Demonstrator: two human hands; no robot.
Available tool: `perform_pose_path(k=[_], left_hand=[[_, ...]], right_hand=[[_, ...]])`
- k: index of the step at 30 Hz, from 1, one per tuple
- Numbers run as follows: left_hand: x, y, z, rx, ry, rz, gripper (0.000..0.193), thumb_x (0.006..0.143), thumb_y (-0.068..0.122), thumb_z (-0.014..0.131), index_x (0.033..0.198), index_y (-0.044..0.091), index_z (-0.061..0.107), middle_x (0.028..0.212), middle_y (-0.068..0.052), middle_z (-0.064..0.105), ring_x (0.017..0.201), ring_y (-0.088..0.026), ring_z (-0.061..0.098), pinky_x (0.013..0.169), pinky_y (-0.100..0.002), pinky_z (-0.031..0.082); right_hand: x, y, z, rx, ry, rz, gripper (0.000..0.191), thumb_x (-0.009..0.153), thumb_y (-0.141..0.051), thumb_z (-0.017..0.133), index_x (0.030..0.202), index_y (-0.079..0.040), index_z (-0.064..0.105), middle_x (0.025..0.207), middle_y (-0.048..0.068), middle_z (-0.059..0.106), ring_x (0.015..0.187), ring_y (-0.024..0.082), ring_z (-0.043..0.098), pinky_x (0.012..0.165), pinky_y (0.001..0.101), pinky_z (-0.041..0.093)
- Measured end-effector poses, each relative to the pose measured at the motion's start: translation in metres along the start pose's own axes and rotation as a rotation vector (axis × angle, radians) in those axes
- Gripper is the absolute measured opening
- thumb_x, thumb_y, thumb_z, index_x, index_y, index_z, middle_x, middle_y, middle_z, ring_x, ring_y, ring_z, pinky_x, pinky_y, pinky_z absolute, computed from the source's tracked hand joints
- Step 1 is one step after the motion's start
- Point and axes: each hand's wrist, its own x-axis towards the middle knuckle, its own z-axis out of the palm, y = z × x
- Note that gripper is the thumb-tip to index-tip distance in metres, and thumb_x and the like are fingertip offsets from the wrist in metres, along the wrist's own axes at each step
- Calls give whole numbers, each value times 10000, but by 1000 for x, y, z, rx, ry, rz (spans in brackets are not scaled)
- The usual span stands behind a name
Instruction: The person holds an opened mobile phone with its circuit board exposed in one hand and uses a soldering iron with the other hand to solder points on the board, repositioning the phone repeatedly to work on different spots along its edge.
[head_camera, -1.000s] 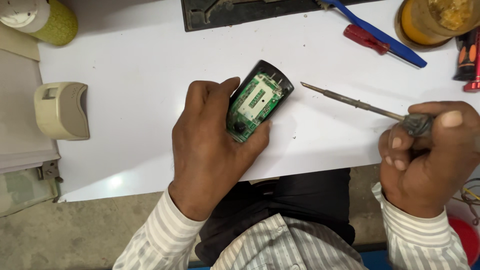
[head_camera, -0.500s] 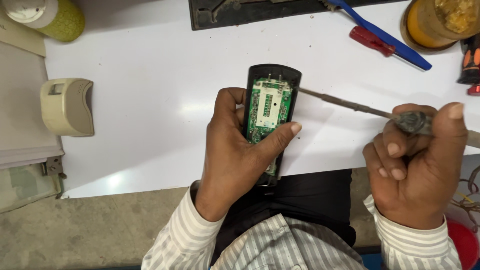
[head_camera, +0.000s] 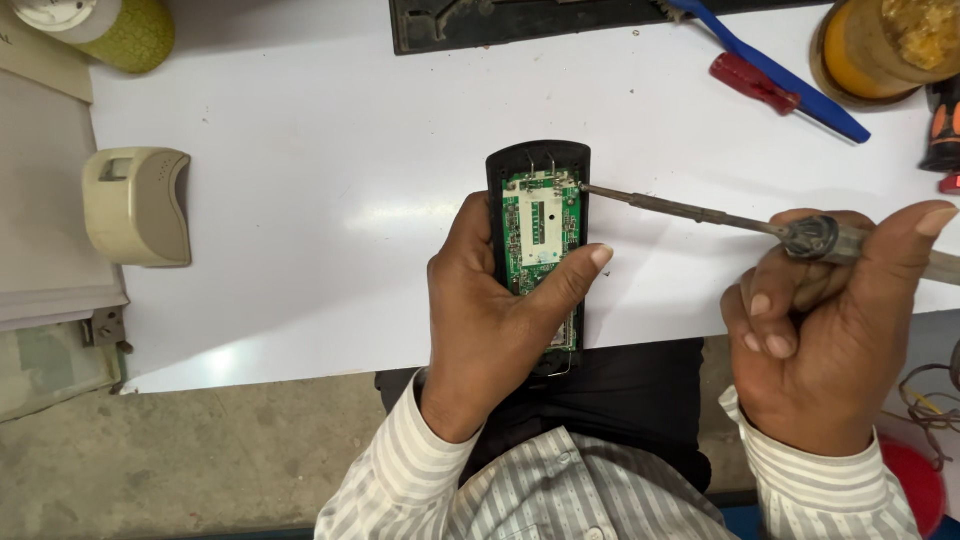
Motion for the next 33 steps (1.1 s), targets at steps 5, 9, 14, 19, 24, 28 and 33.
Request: perform_pose_path(k=[5, 9, 14, 19, 24, 28, 33], left_hand=[[0, 0, 0, -21, 12, -4, 331, 887, 171, 827, 1070, 6, 606, 833, -20, 698, 695, -56, 642, 601, -220, 555], [-1, 1, -2, -11, 16, 5, 331, 884, 163, 828, 1080, 7, 612, 839, -13, 697, 704, -47, 634, 612, -216, 552], [0, 1, -4, -13, 17, 13, 327, 882, 165, 834, 1071, 12, 615, 825, -8, 694, 695, -45, 628, 605, -216, 543], [0, 1, -5, -5, 17, 15, 327, 882, 167, 839, 1054, 13, 607, 815, -11, 691, 687, -45, 622, 596, -217, 539], [0, 1, -5, -6, 6, 9, 329, 883, 168, 834, 1062, 15, 605, 814, -15, 698, 683, -47, 636, 594, -217, 547], [0, 1, -6, -15, 2, 13, 326, 886, 166, 830, 1069, 13, 607, 823, -17, 703, 693, -49, 644, 602, -219, 553], [1, 2, -6, -24, 8, 18, 331, 886, 154, 832, 1086, 6, 614, 841, -22, 702, 714, -52, 641, 619, -221, 551]], right_hand=[[1, -1, 4, 4, -2, 7, 635, 1157, -570, 433, 977, 2, 638, 579, 80, 555, 358, 91, 369, 407, 204, 310], [1, -1, 6, 14, -25, 14, 645, 1158, -574, 432, 977, 8, 644, 573, 83, 555, 350, 93, 366, 404, 204, 304], [1, 0, 8, 26, -25, 27, 651, 1155, -576, 431, 976, 8, 658, 570, 78, 561, 349, 88, 365, 408, 204, 307], [2, 0, 8, 45, -27, 38, 644, 1152, -570, 431, 988, 4, 675, 562, 72, 568, 343, 81, 371, 404, 198, 310], [3, 0, 6, 76, -32, 54, 641, 1157, -566, 423, 991, -4, 684, 560, 66, 573, 345, 76, 376, 399, 189, 305], [3, 0, 6, 88, -41, 66, 635, 1160, -566, 422, 1002, -11, 687, 567, 68, 580, 343, 74, 376, 401, 188, 304], [3, -1, 8, 76, -30, 57, 631, 1154, -561, 430, 994, -9, 691, 554, 59, 572, 344, 73, 377, 396, 187, 304]])
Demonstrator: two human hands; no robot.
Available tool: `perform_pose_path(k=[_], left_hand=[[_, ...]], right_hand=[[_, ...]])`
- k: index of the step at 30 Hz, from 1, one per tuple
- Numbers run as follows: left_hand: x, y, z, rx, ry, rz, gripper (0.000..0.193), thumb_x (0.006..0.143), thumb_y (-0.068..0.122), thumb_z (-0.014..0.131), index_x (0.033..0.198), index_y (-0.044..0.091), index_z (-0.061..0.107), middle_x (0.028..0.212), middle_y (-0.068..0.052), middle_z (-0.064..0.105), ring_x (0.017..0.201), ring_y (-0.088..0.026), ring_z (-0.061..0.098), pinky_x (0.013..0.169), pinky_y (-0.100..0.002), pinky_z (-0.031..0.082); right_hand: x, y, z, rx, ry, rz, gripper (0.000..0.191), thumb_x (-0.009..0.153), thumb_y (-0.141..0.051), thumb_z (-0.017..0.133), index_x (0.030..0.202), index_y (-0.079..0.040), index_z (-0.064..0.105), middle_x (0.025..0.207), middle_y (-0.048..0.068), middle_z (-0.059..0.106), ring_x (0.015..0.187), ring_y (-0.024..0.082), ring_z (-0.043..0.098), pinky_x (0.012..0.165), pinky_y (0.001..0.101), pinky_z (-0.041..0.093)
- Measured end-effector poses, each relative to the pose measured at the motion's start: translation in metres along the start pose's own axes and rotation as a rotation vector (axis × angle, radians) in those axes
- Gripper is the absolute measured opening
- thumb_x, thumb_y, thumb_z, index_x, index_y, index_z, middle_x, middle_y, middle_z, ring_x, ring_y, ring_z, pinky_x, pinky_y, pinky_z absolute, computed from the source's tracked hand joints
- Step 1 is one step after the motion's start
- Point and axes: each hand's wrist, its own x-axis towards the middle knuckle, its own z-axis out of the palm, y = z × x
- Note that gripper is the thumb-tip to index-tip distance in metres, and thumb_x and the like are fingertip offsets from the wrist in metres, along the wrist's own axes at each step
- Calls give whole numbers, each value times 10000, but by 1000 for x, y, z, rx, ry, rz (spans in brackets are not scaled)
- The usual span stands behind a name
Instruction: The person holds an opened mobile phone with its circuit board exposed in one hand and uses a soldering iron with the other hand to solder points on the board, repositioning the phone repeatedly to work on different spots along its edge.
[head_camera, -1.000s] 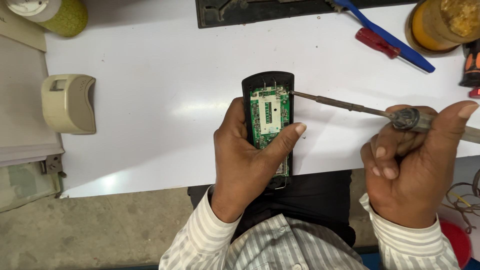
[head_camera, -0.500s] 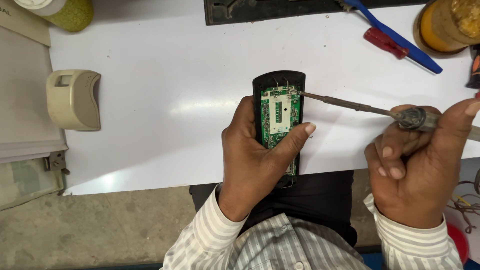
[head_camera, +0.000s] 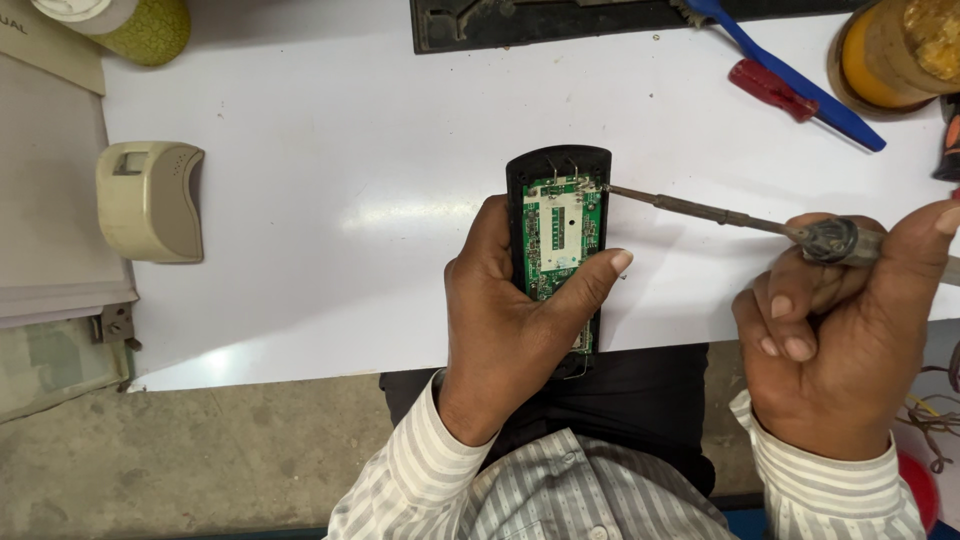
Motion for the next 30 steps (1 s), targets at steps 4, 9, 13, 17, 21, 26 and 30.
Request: perform_pose_path(k=[4, 9, 13, 17, 21, 26, 30], left_hand=[[0, 0, 0, 2, 0, -1, 337, 886, 156, 836, 1091, 5, 614, 846, -23, 699, 718, -54, 638, 624, -222, 550], [0, 0, 0, 12, -7, 13, 342, 886, 161, 837, 1100, 11, 616, 855, -23, 704, 728, -53, 651, 630, -222, 556], [1, 0, 0, 15, -11, 0, 344, 878, 160, 838, 1096, 14, 616, 848, -24, 708, 721, -53, 659, 620, -222, 560], [1, -1, 0, 6, -12, 14, 347, 881, 154, 836, 1112, 19, 615, 858, -24, 709, 734, -53, 659, 637, -223, 565], [1, -1, -1, 7, -11, -4, 331, 874, 147, 839, 1073, 18, 608, 832, -25, 705, 702, -54, 652, 610, -225, 558], [4, 5, -2, 51, -17, 3, 311, 882, 147, 831, 1054, 15, 609, 801, -27, 687, 673, -61, 628, 591, -234, 535], [12, 14, -15, 184, -147, -30, 364, 820, 182, 815, 1063, 19, 598, 797, -38, 696, 642, -96, 643, 560, -257, 545]], right_hand=[[0, -1, 1, -9, -2, -5, 637, 1155, -561, 433, 984, -2, 685, 546, 63, 564, 338, 73, 371, 393, 186, 303], [1, 0, 2, -19, -1, -8, 644, 1159, -561, 425, 978, 4, 676, 549, 68, 563, 335, 75, 368, 393, 190, 307], [0, -1, 2, -26, -6, -9, 657, 1182, -579, 437, 982, -1, 679, 544, 62, 560, 335, 73, 367, 394, 190, 309], [1, -2, 3, -13, -9, 1, 645, 1170, -569, 429, 984, -4, 679, 546, 60, 561, 336, 70, 364, 392, 187, 303], [1, -2, 2, 5, -3, 17, 648, 1179, -583, 444, 993, -10, 682, 547, 50, 559, 342, 67, 360, 392, 187, 300], [5, -4, -5, 79, 9, 38, 591, 1158, -542, 456, 1009, -16, 680, 612, 41, 580, 387, 63, 385, 425, 200, 325], [8, -3, -19, 159, -33, 4, 493, 1212, -450, 475, 1087, -12, 665, 719, 48, 598, 471, 61, 432, 509, 202, 358]])
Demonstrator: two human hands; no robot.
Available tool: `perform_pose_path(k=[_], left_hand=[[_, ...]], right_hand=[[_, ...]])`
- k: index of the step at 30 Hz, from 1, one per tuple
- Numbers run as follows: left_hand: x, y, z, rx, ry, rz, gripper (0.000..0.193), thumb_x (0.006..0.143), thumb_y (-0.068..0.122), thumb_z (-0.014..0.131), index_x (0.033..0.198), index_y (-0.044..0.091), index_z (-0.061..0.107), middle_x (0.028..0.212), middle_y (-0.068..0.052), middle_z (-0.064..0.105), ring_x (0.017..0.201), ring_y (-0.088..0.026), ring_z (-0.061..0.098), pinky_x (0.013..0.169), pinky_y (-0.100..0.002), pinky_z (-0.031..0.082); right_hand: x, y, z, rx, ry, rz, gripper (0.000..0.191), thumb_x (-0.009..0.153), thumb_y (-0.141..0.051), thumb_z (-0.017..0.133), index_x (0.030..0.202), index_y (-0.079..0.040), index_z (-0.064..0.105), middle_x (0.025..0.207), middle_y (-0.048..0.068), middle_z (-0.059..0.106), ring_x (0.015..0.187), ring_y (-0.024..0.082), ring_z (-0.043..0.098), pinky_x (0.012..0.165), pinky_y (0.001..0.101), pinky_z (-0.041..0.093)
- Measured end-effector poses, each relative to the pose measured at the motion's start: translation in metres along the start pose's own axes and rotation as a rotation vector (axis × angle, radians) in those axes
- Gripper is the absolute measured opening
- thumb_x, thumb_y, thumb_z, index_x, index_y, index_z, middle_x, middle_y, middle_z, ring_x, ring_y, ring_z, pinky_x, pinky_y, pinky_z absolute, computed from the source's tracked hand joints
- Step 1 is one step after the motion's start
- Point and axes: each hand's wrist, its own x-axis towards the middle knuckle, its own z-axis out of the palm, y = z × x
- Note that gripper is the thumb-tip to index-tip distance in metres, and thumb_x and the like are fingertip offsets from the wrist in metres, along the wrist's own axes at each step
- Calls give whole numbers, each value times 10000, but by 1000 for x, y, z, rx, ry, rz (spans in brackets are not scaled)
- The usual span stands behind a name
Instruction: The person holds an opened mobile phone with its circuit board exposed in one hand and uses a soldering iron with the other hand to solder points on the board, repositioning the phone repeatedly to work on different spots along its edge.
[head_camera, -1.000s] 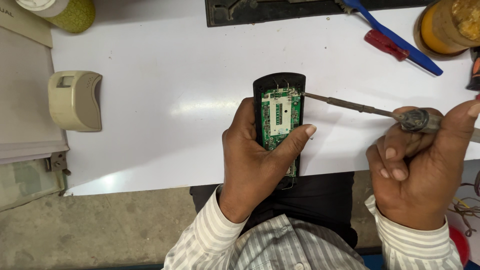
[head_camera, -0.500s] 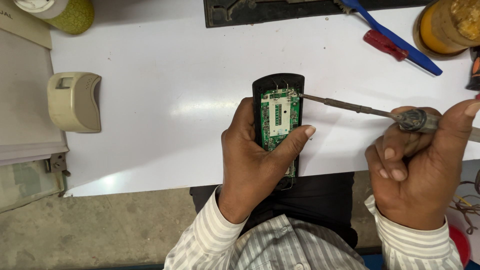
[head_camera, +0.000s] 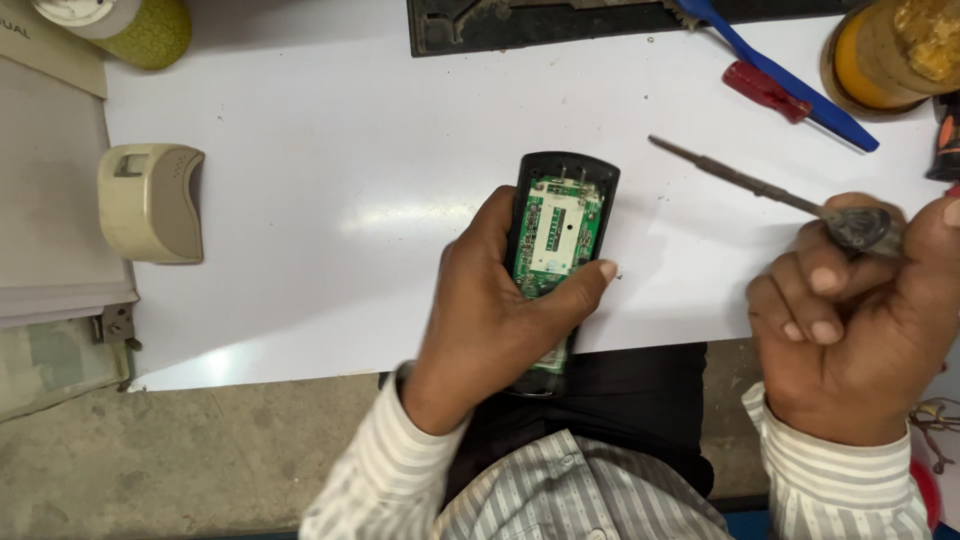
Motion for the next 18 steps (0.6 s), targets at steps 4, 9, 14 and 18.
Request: perform_pose_path(k=[4, 9, 14, 18], left_hand=[[7, 4, -22, 421, -143, 39, 494, 790, 169, 783, 1140, -29, 496, 737, -117, 687, 557, -190, 673, 477, -328, 530], [12, 11, -35, 744, -133, 285, 551, 815, 122, 763, 1206, -61, 421, 823, -190, 668, 607, -292, 677, 494, -391, 523], [14, 17, -33, 918, -143, 380, 639, 690, 139, 834, 1222, -78, 553, 976, -206, 608, 790, -299, 641, 540, -388, 525], [9, 18, -34, 874, -124, 375, 683, 727, 115, 838, 1319, -94, 570, 1076, -189, 612, 918, -311, 597, 727, -419, 500]], right_hand=[[4, -1, -16, -83, -131, -128, 336, 1220, -370, 505, 1184, -50, 600, 779, 47, 618, 514, 85, 475, 544, 231, 392], [6, -5, -27, -431, -226, -300, 274, 1204, -318, 503, 1262, -50, 512, 868, 59, 609, 575, 125, 509, 580, 274, 420], [5, -4, -26, -546, -251, -390, 245, 1154, -235, 589, 1135, -7, 502, 835, 102, 605, 566, 127, 543, 584, 290, 493], [5, -2, -23, -598, -280, -434, 240, 1138, -202, 662, 1089, -10, 527, 816, 101, 617, 609, 135, 578, 613, 275, 513]])
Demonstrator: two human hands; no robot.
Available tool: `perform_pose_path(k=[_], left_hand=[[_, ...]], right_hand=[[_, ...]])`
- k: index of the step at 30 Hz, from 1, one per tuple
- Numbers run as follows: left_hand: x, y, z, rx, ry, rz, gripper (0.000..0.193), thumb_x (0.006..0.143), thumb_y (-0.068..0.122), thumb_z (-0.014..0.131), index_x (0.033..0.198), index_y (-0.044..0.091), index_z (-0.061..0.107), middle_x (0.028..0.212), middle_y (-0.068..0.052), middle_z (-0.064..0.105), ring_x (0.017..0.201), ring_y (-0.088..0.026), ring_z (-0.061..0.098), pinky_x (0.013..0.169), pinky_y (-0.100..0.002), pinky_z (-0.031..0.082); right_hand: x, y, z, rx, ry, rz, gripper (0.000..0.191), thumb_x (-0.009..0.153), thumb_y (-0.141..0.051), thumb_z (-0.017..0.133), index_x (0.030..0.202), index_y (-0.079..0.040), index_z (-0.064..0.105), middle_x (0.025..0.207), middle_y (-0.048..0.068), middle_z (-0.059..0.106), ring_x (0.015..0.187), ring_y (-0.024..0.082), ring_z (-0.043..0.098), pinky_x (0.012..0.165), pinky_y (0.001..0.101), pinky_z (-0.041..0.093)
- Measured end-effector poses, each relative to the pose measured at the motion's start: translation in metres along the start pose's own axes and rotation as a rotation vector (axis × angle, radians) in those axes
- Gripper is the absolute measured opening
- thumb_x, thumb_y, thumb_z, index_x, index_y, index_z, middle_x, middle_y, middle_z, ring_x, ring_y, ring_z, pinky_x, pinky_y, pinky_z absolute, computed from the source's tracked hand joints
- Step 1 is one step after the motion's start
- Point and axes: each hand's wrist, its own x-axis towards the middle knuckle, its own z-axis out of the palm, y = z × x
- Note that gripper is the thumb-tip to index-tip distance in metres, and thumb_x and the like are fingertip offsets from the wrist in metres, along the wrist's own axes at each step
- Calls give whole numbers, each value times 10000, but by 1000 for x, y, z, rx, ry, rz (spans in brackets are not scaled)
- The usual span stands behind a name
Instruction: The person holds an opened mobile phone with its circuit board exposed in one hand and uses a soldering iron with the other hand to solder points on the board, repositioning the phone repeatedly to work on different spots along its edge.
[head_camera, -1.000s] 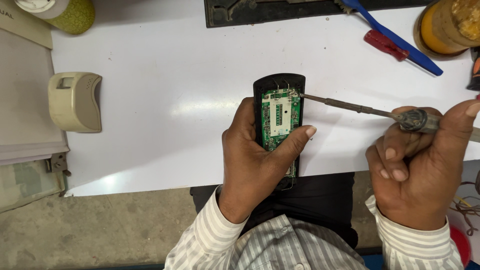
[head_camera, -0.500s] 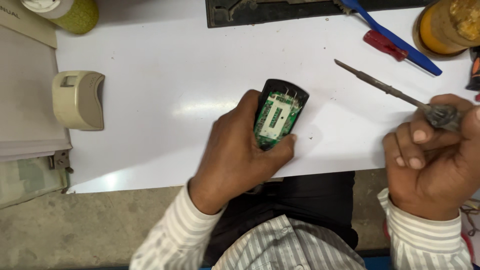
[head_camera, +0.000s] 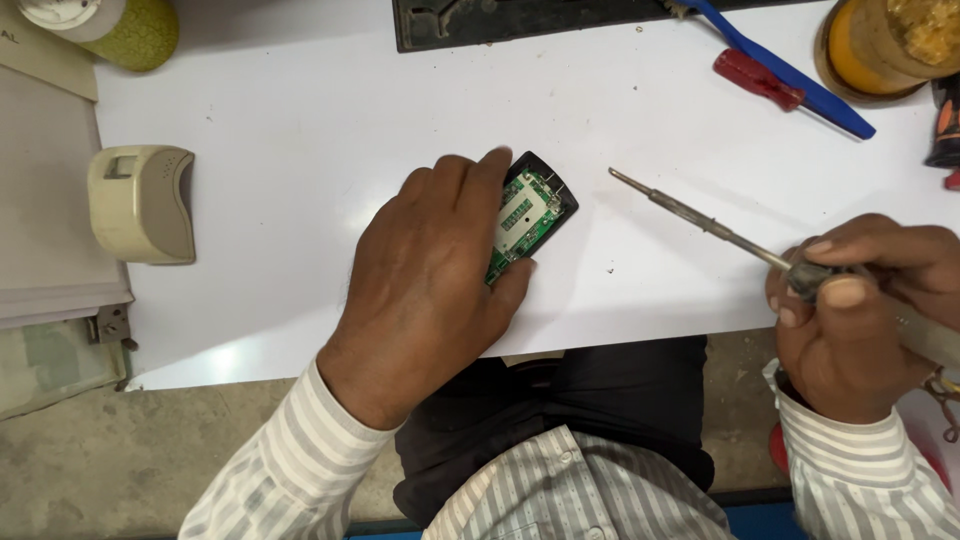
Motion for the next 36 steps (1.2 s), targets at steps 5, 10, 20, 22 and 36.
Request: perform_pose_path(k=[5, 10, 20, 22, 36], left_hand=[[-7, 3, 4, -29, 47, -5, 585, 769, 105, 826, 1287, -57, 608, 1188, -187, 630, 1019, -329, 598, 833, -435, 461], [-10, 4, 9, -54, 62, -21, 576, 766, 79, 811, 1296, -53, 627, 1229, -214, 618, 1049, -334, 601, 861, -444, 470], [-13, 7, 13, -97, 94, -87, 586, 775, 58, 804, 1326, -42, 630, 1168, -203, 609, 1010, -328, 588, 867, -429, 485], [-12, 7, 14, -90, 101, -93, 584, 775, 59, 806, 1324, -38, 633, 1166, -202, 610, 1006, -324, 588, 863, -430, 487], [-13, 7, 17, -78, 100, -103, 584, 775, 67, 816, 1323, -30, 640, 1151, -189, 614, 996, -299, 590, 851, -417, 494]], right_hand=[[-4, 0, 1, -179, -42, -84, 297, 1107, -274, 717, 1100, -26, 552, 869, 98, 657, 648, 112, 639, 612, 223, 546], [-4, 2, -5, -516, -112, -199, 304, 1039, -296, 767, 1046, -26, 627, 815, 109, 689, 658, 133, 673, 622, 224, 538], [-6, -6, -5, -589, -198, -183, 299, 1025, -314, 763, 1009, -44, 635, 777, 85, 675, 664, 141, 693, 667, 252, 571], [-4, -6, -4, -573, -216, -215, 300, 1039, -318, 755, 995, -49, 628, 783, 82, 674, 686, 144, 700, 698, 258, 585], [3, -9, 1, -587, -268, -268, 282, 949, -266, 772, 1012, -23, 643, 788, 116, 681, 609, 143, 679, 624, 272, 583]])
